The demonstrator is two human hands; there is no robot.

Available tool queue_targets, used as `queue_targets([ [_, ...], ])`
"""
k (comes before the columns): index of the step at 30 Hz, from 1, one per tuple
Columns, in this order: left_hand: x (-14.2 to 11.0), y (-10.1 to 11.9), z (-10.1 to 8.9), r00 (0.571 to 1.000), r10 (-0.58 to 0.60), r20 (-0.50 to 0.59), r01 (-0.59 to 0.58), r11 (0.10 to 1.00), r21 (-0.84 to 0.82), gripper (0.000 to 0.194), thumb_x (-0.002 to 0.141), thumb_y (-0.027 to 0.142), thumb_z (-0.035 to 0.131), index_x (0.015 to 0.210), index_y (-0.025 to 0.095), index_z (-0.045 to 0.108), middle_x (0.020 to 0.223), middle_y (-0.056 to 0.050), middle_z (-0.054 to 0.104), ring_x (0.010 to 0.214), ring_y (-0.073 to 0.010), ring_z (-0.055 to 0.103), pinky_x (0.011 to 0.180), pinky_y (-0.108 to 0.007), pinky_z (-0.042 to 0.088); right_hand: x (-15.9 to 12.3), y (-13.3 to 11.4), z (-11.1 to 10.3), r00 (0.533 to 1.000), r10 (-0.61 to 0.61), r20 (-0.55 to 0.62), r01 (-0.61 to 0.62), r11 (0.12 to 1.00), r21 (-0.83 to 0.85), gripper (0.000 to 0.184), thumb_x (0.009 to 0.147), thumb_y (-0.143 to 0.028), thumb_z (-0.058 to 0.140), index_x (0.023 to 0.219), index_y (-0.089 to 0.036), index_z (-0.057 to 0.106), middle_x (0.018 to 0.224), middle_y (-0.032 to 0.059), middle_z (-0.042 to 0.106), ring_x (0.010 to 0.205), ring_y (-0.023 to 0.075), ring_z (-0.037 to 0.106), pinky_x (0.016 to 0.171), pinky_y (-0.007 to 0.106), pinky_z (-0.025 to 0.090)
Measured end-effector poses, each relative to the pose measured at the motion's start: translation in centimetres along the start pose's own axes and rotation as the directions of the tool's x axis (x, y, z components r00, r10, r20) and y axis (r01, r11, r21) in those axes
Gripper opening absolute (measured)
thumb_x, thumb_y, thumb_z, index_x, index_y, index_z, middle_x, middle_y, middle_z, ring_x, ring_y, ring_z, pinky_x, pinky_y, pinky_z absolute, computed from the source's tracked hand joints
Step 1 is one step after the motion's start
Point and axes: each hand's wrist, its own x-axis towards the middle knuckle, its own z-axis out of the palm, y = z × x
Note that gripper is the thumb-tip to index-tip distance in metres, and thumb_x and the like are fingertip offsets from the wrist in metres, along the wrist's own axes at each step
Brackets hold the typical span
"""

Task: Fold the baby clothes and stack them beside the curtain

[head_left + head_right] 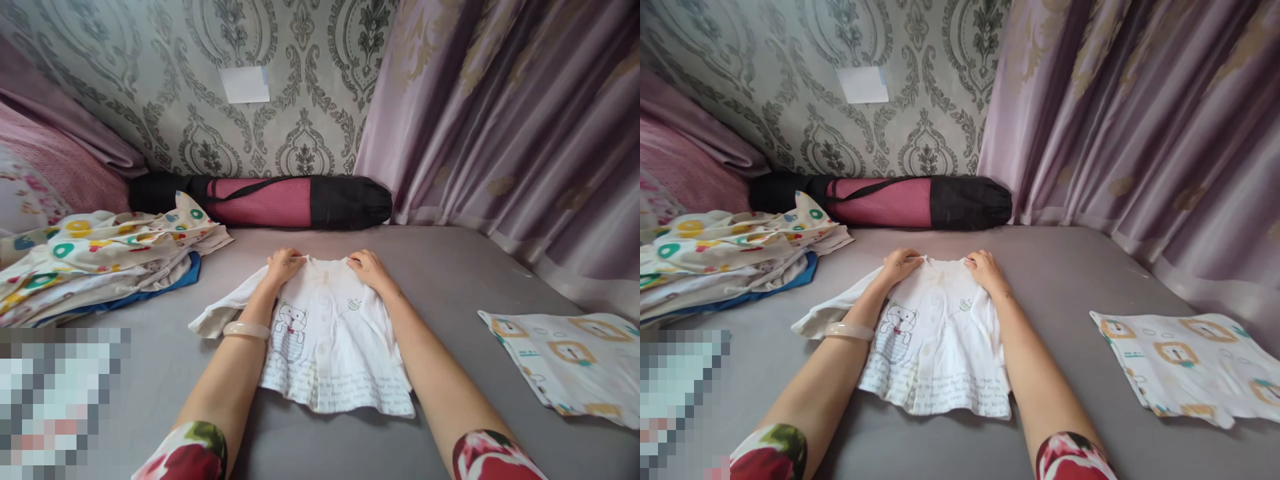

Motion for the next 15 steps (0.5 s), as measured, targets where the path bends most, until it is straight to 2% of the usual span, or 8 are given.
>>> queue_targets([
  [4,0.1,0.1,0.4,1.000,-0.004,-0.029,0.005,1.000,0.009,0.027,0.088,0.043,0.057,0.101,0.023,0.070,0.111,-0.007,0.072,0.112,-0.0282,0.060,0.092,-0.038,0.039,-0.2,-0.5,0.1,0.999,0.022,-0.025,-0.021,1.000,0.015,0.022,0.097,-0.029,0.049,0.108,-0.019,0.066,0.113,0.0082,0.065,0.109,0.0206,0.056,0.092,0.028,0.040],
  [7,0.1,0.0,0.7,0.997,0.007,-0.079,-0.004,1.000,0.026,0.027,0.090,0.042,0.053,0.101,0.022,0.069,0.111,-0.008,0.071,0.111,-0.0288,0.059,0.091,-0.039,0.038,-0.4,-0.7,0.0,0.997,0.028,-0.071,-0.028,1.000,0.004,0.024,0.099,-0.028,0.045,0.107,-0.019,0.065,0.114,0.0095,0.065,0.110,0.0214,0.055,0.092,0.028,0.039],
  [11,-0.1,-0.1,1.2,0.996,-0.001,-0.093,0.007,0.998,0.067,0.028,0.092,0.041,0.050,0.103,0.021,0.067,0.113,-0.010,0.069,0.112,-0.0300,0.057,0.092,-0.041,0.037,-0.5,-0.6,0.4,0.995,0.027,-0.093,-0.029,0.999,-0.014,0.024,0.099,-0.030,0.045,0.104,-0.019,0.066,0.112,0.0102,0.065,0.108,0.0227,0.055,0.090,0.029,0.040],
  [15,-0.4,-0.3,1.7,0.988,0.004,-0.156,0.016,0.992,0.125,0.031,0.092,0.043,0.049,0.105,0.021,0.066,0.116,-0.012,0.065,0.114,-0.0306,0.053,0.093,-0.041,0.038,-0.2,-0.4,1.1,0.986,0.112,-0.122,-0.113,0.994,-0.001,0.022,0.096,-0.034,0.051,0.102,-0.019,0.066,0.110,0.0094,0.066,0.106,0.0223,0.058,0.087,0.029,0.041],
])
